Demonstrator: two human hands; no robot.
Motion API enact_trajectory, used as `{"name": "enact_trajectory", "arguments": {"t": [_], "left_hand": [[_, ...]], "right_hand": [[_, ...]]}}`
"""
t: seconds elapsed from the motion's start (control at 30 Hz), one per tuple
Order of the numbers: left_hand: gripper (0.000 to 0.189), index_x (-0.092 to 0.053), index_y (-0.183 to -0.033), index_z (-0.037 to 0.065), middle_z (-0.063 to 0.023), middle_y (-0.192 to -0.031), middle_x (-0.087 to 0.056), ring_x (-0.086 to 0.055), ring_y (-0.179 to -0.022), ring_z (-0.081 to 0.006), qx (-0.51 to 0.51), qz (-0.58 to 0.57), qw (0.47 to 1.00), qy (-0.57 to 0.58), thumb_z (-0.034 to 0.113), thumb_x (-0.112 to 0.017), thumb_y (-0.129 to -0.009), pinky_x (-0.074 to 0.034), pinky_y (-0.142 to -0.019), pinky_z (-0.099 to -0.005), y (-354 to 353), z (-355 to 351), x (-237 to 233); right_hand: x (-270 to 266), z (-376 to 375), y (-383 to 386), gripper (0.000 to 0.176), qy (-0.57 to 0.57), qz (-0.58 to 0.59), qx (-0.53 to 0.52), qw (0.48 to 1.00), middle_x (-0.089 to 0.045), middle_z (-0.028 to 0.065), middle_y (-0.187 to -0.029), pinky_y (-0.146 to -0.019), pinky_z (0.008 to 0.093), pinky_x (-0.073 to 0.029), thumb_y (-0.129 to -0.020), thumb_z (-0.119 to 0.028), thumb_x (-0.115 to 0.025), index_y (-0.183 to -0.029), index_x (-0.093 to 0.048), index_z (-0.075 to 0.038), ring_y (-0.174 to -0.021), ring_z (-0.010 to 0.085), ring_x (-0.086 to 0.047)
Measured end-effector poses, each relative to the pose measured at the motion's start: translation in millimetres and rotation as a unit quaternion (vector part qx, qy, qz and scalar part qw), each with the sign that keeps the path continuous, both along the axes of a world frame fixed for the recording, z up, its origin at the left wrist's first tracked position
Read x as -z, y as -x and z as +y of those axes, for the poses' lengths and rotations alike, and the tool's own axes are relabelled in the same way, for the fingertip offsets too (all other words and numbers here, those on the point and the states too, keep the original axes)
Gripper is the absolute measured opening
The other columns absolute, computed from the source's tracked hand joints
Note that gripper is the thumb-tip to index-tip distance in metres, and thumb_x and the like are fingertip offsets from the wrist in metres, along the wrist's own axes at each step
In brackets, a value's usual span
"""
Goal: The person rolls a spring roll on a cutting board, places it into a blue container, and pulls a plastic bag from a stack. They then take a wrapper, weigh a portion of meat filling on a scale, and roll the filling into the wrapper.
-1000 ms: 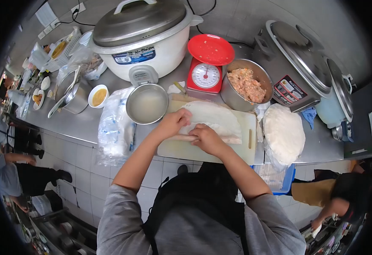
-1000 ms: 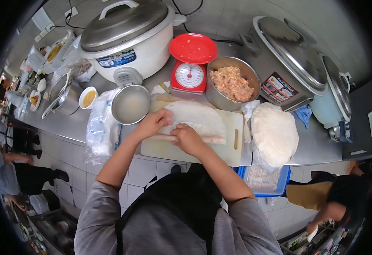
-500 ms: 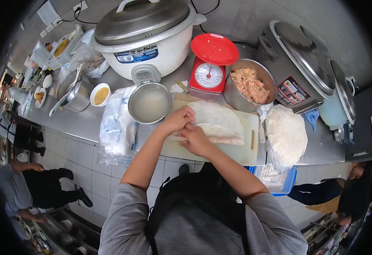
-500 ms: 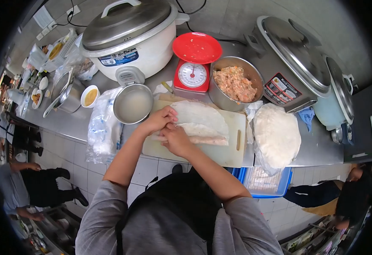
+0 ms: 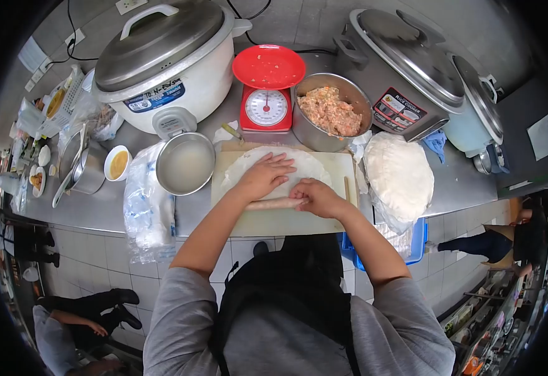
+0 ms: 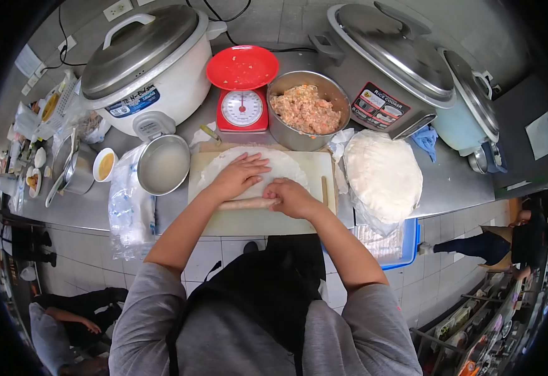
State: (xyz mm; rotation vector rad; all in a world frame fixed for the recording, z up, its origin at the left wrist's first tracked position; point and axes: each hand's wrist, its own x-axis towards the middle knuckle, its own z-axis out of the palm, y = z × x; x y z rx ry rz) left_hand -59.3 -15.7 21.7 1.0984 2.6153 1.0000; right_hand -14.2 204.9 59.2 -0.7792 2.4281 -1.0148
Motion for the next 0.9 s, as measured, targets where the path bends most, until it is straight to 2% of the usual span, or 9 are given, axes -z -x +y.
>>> {"name": "enact_trajectory", "arguments": {"t": [0.13, 0.23, 0.33, 0.37, 0.47, 0.57, 0.77, 0.9], "left_hand": [[0.035, -0.06, -0.126, 0.016, -0.0023, -0.14, -0.05, -0.036, -0.137, -0.024, -0.004, 0.004, 1.0, -0.002, 0.023, -0.055, -0.092, -0.021, -0.115, -0.045, -1, -1, -1], [0.035, -0.06, -0.126, 0.016, -0.0025, -0.14, -0.05, -0.035, -0.138, -0.0238, -0.004, -0.01, 1.0, -0.007, 0.025, -0.055, -0.093, -0.02, -0.115, -0.0451, -1, 1, -2], [0.035, -0.06, -0.125, 0.016, -0.0028, -0.14, -0.05, -0.034, -0.138, -0.0234, -0.001, -0.029, 1.0, -0.01, 0.028, -0.054, -0.094, -0.019, -0.115, -0.0453, 1, 0, -1], [0.035, -0.061, -0.125, 0.016, -0.0028, -0.14, -0.05, -0.034, -0.138, -0.0233, -0.001, -0.034, 0.999, -0.012, 0.028, -0.053, -0.094, -0.018, -0.116, -0.0452, 1, -1, -2], [0.036, -0.06, -0.126, 0.015, -0.0032, -0.14, -0.051, -0.034, -0.138, -0.0229, -0.003, -0.065, 0.998, -0.027, 0.032, -0.05, -0.096, -0.017, -0.116, -0.0449, 4, 0, -1], [0.038, -0.06, -0.127, 0.014, -0.0037, -0.139, -0.051, -0.034, -0.138, -0.0228, -0.004, -0.1, 0.994, -0.052, 0.035, -0.045, -0.098, -0.016, -0.116, -0.0438, 7, -1, 0], [0.043, -0.059, -0.127, 0.013, -0.0046, -0.139, -0.052, -0.034, -0.138, -0.0223, -0.007, -0.134, 0.987, -0.089, 0.04, -0.039, -0.101, -0.015, -0.116, -0.0416, 10, -3, 4], [0.047, -0.059, -0.128, 0.013, -0.0051, -0.139, -0.051, -0.032, -0.139, -0.0215, 0.001, -0.149, 0.985, -0.085, 0.043, -0.035, -0.101, -0.014, -0.117, -0.0411, 13, -3, 2]], "right_hand": [[-6, 10, 0, 0.033, 0.011, 0.023, -0.016, 1.0, -0.06, 0.0076, -0.092, -0.081, 0.0358, -0.049, -0.066, -0.007, -0.08, -0.095, -0.065, -0.005, -0.093, 0.0262, -0.058], [0, 41, -9, 0.032, 0.038, 0.008, 0.058, 0.998, -0.06, 0.0077, -0.091, -0.078, 0.0353, -0.05, -0.066, -0.006, -0.08, -0.094, -0.065, -0.005, -0.092, 0.0253, -0.059], [2, 46, -19, 0.033, 0.044, 0.006, 0.08, 0.996, -0.06, 0.0087, -0.092, -0.078, 0.0358, -0.05, -0.065, -0.005, -0.08, -0.093, -0.065, -0.006, -0.092, 0.0262, -0.059], [-2, 43, -20, 0.033, 0.038, 0.007, 0.084, 0.996, -0.06, 0.0091, -0.093, -0.079, 0.0361, -0.049, -0.064, -0.005, -0.08, -0.093, -0.064, -0.006, -0.093, 0.0271, -0.059], [-20, 27, -14, 0.033, -0.093, 0.113, 0.016, 0.989, -0.059, 0.0104, -0.094, -0.081, 0.0384, -0.048, -0.061, -0.006, -0.08, -0.09, -0.064, -0.007, -0.095, 0.0306, -0.058], [-16, -17, -12, 0.032, 0.005, 0.134, -0.014, 0.991, -0.059, 0.0108, -0.092, -0.083, 0.0405, -0.047, -0.059, -0.008, -0.08, -0.086, -0.062, -0.008, -0.096, 0.0326, -0.057], [4, -41, -16, 0.031, -0.02, 0.07, 0.042, 0.997, -0.059, 0.0112, -0.093, -0.08, 0.0411, -0.048, -0.059, -0.007, -0.08, -0.084, -0.062, -0.006, -0.093, 0.0323, -0.058], [-3, -44, -10, 0.031, -0.026, 0.069, 0.006, 0.997, -0.06, 0.0115, -0.089, -0.079, 0.0412, -0.048, -0.058, -0.007, -0.08, -0.084, -0.062, -0.006, -0.09, 0.0312, -0.059]]}}
